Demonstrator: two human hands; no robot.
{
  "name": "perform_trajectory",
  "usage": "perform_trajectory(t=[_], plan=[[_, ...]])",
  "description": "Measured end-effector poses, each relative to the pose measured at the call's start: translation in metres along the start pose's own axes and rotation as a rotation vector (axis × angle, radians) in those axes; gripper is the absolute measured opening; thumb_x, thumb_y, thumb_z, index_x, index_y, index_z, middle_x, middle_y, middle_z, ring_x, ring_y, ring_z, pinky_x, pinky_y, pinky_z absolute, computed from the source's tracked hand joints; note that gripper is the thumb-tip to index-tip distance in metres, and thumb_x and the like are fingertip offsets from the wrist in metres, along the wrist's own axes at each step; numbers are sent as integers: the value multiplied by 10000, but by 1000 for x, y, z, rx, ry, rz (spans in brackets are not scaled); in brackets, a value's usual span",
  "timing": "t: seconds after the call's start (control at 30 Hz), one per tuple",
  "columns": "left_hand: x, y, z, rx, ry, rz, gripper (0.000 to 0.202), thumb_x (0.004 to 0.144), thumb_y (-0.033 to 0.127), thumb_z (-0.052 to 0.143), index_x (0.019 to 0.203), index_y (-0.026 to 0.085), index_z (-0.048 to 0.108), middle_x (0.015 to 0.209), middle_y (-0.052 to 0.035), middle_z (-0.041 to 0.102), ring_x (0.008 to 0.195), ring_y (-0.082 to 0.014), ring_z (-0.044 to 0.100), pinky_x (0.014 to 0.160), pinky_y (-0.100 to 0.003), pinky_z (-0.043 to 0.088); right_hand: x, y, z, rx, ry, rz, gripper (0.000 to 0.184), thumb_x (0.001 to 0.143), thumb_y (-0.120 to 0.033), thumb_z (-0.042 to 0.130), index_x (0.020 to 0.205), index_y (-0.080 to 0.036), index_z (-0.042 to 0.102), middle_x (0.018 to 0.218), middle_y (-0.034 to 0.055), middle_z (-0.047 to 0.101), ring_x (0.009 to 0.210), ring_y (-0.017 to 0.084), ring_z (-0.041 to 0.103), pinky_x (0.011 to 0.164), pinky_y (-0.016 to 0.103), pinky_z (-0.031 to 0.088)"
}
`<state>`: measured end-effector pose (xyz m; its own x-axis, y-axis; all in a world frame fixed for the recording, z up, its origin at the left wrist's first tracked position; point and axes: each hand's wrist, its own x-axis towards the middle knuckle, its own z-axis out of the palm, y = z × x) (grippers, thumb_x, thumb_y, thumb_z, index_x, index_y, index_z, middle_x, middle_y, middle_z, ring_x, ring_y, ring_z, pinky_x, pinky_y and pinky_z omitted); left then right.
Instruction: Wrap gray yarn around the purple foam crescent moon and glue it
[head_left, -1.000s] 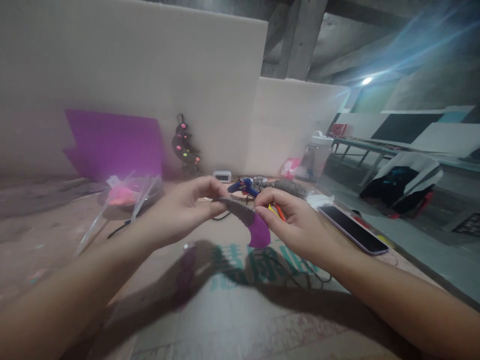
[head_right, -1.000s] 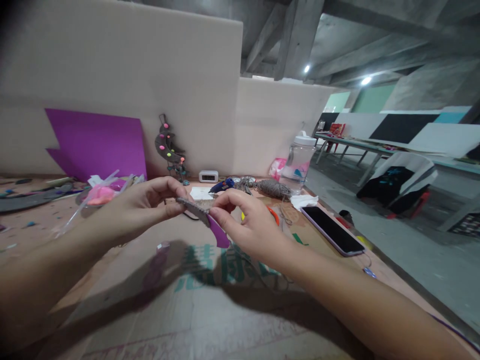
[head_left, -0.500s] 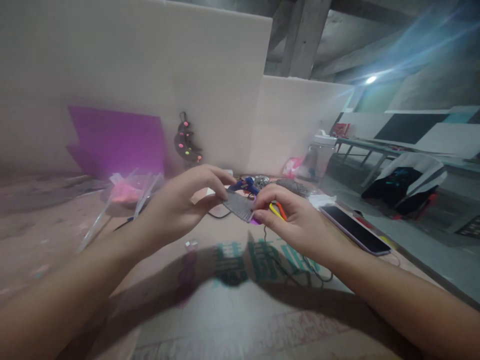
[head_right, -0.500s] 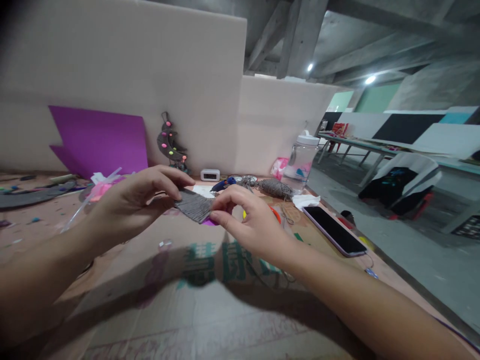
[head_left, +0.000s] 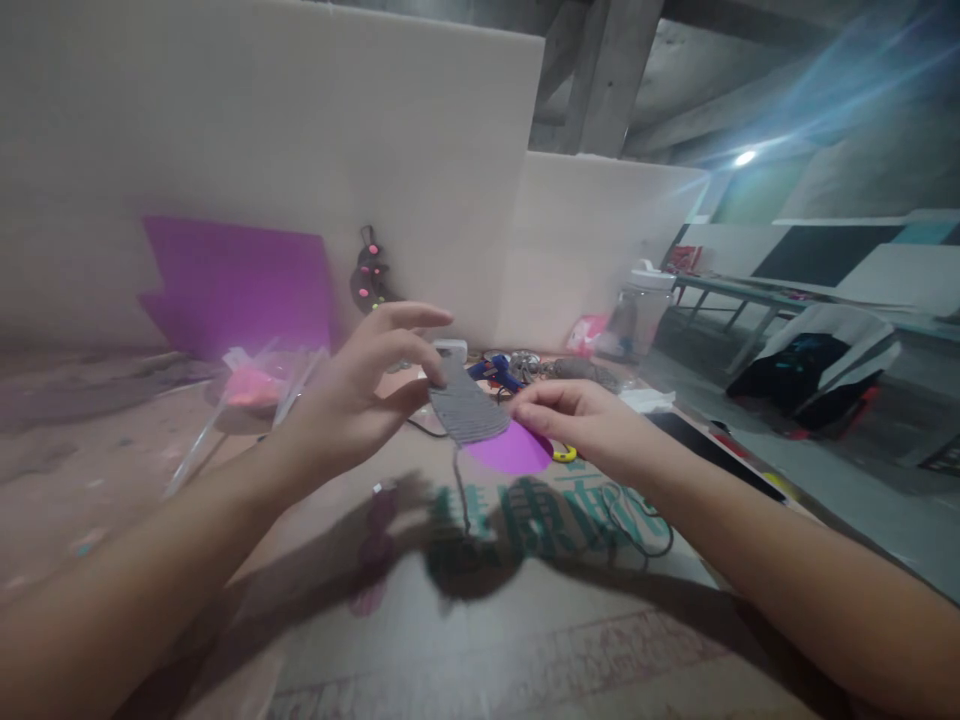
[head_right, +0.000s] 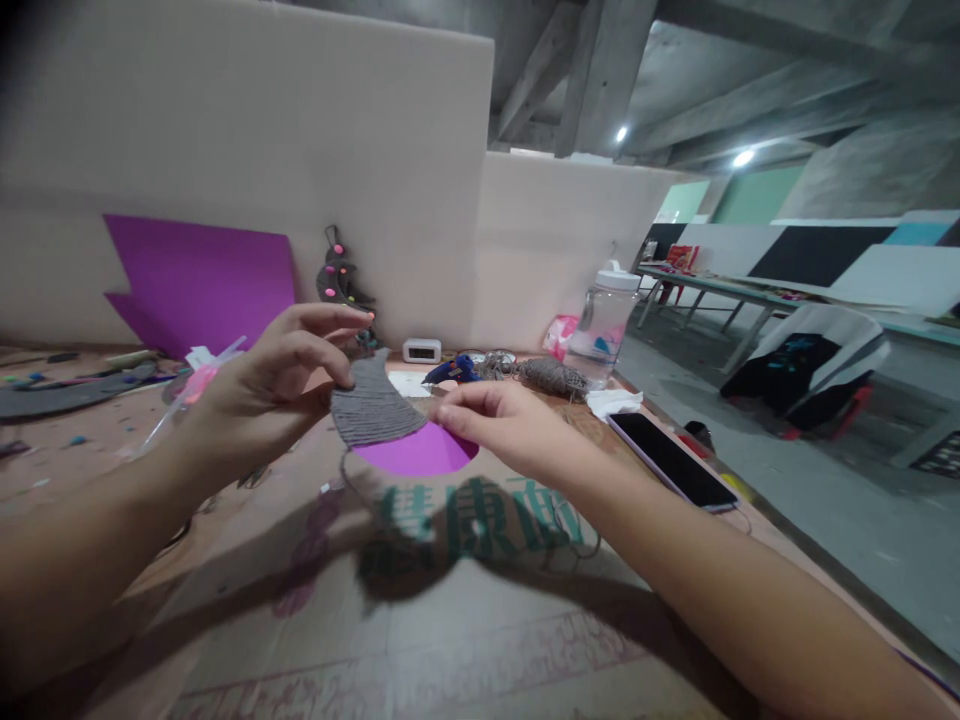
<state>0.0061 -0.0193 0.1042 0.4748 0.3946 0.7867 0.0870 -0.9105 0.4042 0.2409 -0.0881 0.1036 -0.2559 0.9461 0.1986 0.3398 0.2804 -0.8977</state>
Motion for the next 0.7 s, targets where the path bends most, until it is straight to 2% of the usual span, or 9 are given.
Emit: perform_trajectory(t=[0.07, 0.2, 0.3, 0.37, 0.43, 0.5, 0.57, 0.63, 0.7], plan=[[0, -2, 2, 16, 52, 14, 61, 828, 175, 630, 862, 222, 611, 1267, -70, 523, 1254, -253, 476, 1066, -460, 405, 1, 0, 0, 1, -45, 27, 330, 832, -468, 625, 720, -160, 590, 623, -36, 496, 562, 79, 443, 541, 226, 357], [-1, 1, 5, 19, 105, 51, 83, 828, 150, 631, 874, 220, 625, 1242, -71, 524, 1197, -242, 524, 1029, -450, 446, -1, 0, 0, 14, -41, -10, 413, 853, -552, 561, 730, -159, 583, 607, -47, 441, 527, 69, 380, 499, 222, 299], [-3, 9, 7, 89, 75, 98, 112, 839, 119, 619, 878, 222, 635, 1207, -64, 532, 1179, -221, 528, 1016, -432, 460, -3, -4, 1, 59, -162, 39, 411, 827, -568, 585, 829, -159, 624, 626, -36, 493, 530, 78, 431, 506, 227, 336], [-5, 15, 9, 145, 41, 127, 126, 843, 106, 612, 876, 224, 642, 1188, -59, 542, 1168, -206, 530, 992, -399, 479, -5, -7, 2, 81, -231, 75, 345, 806, -502, 643, 853, -161, 637, 663, -25, 545, 563, 84, 478, 544, 232, 380], [-7, 18, 11, 161, 32, 127, 135, 845, 106, 612, 891, 226, 651, 1180, -58, 557, 1166, -200, 532, 982, -375, 482, -7, -9, 4, 95, -255, 92, 262, 796, -417, 676, 798, -159, 631, 690, -15, 579, 594, 86, 507, 582, 234, 409], [-7, 19, 15, 82, 65, 58, 200, 856, 124, 606, 1015, 239, 643, 1193, -64, 576, 1155, -197, 549, 971, -365, 488, -8, -10, 6, 124, -224, 89, 211, 795, -351, 675, 743, -159, 606, 682, -15, 588, 603, 86, 521, 586, 231, 418], [-6, 18, 17, -79, 84, -90, 312, 884, 166, 579, 1185, 252, 584, 1193, -72, 606, 1094, -189, 598, 923, -353, 517, -8, -11, 7, 156, -143, 44, 174, 796, -306, 663, 728, -163, 591, 667, -22, 578, 593, 82, 517, 576, 224, 416], [-5, 17, 19, -228, -4, -253, 305, 909, 225, 553, 1211, 245, 588, 1137, -67, 659, 999, -178, 647, 869, -334, 541, -7, -11, 7, 169, -58, -24, 151, 795, -290, 655, 732, -165, 597, 663, -28, 569, 579, 78, 501, 571, 223, 415], [-5, 18, 20, -292, -152, -361, 223, 903, 269, 566, 1090, 225, 678, 1065, -55, 703, 969, -182, 663, 874, -327, 536, -7, -11, 7, 161, 9, -64, 145, 794, -299, 655, 760, -164, 617, 682, -21, 578, 580, 79, 499, 574, 227, 423]])
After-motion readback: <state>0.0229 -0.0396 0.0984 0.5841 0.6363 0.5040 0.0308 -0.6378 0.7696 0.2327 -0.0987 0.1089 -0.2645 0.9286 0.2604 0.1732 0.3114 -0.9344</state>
